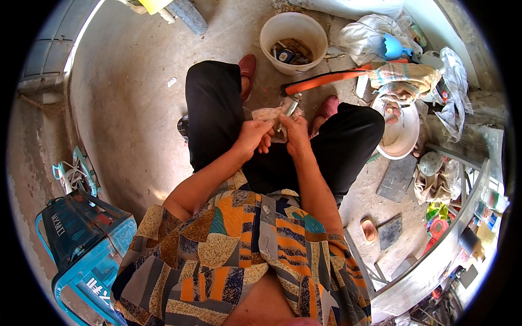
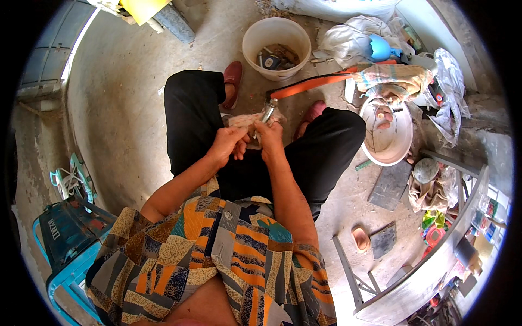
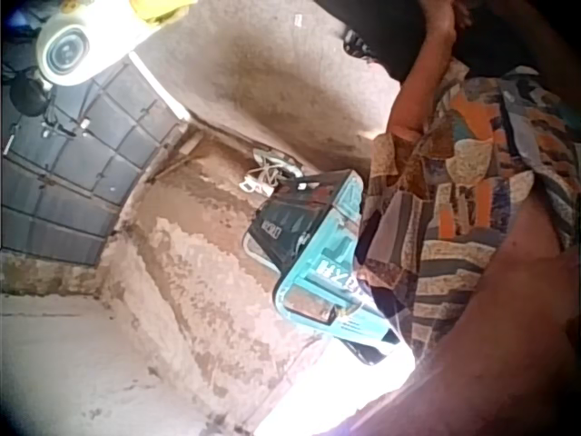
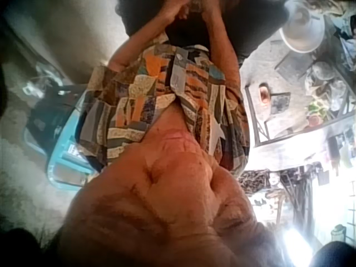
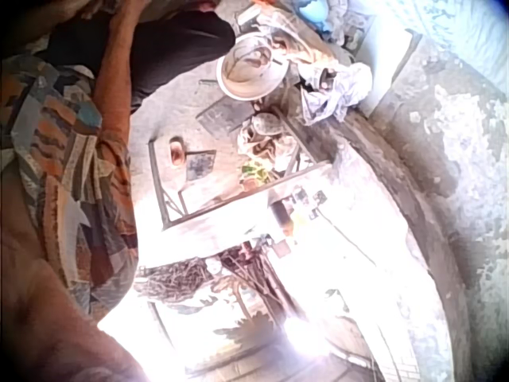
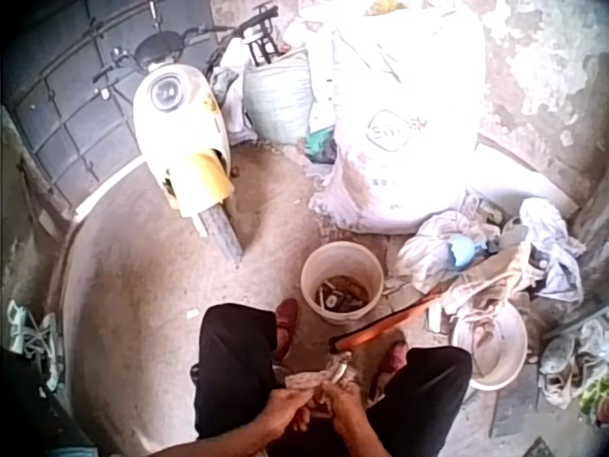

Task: The person wipes a metal part with a cloth and wraps blue tape around it while sitting in a utility area.

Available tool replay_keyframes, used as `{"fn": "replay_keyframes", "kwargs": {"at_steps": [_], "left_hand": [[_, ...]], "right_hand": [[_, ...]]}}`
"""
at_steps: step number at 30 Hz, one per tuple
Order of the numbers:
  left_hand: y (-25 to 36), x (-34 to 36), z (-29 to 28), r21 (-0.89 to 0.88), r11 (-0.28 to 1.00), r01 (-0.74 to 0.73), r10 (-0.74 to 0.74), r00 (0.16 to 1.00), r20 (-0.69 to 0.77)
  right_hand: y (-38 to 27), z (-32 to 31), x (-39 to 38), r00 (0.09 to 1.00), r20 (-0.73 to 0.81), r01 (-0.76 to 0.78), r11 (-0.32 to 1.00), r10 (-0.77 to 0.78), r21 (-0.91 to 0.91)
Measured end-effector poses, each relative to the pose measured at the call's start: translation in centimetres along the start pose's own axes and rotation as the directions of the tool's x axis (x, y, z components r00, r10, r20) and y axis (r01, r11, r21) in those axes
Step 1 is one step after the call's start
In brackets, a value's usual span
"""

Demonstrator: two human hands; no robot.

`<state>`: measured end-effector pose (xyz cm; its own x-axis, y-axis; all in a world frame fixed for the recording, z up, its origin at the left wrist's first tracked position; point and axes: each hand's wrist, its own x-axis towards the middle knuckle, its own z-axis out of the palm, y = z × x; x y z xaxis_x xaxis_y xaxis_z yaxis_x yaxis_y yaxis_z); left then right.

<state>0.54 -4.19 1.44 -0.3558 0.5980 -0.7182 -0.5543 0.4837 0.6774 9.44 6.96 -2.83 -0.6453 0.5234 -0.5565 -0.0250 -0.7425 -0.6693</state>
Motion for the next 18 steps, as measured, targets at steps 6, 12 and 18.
{"fn": "replay_keyframes", "kwargs": {"at_steps": [6, 12, 18], "left_hand": [[0.2, 0.8, 0.0, -0.13, 0.946, -0.296, 0.269, 0.944, -0.192], [0.9, 1.9, -0.8, -0.192, 0.924, -0.331, 0.275, 0.923, -0.268], [0.5, 2.1, -1.7, -0.173, 0.94, -0.296, 0.272, 0.951, -0.149]], "right_hand": [[1.1, -0.4, 0.4, 0.999, -0.002, 0.049, 0.93, -0.053, -0.364], [2.4, -0.3, 0.1, 0.977, 0.181, 0.211, 0.623, -0.113, -0.753], [2.2, -0.1, -0.2, 0.972, 0.222, 0.211, 0.693, -0.075, -0.69]]}}
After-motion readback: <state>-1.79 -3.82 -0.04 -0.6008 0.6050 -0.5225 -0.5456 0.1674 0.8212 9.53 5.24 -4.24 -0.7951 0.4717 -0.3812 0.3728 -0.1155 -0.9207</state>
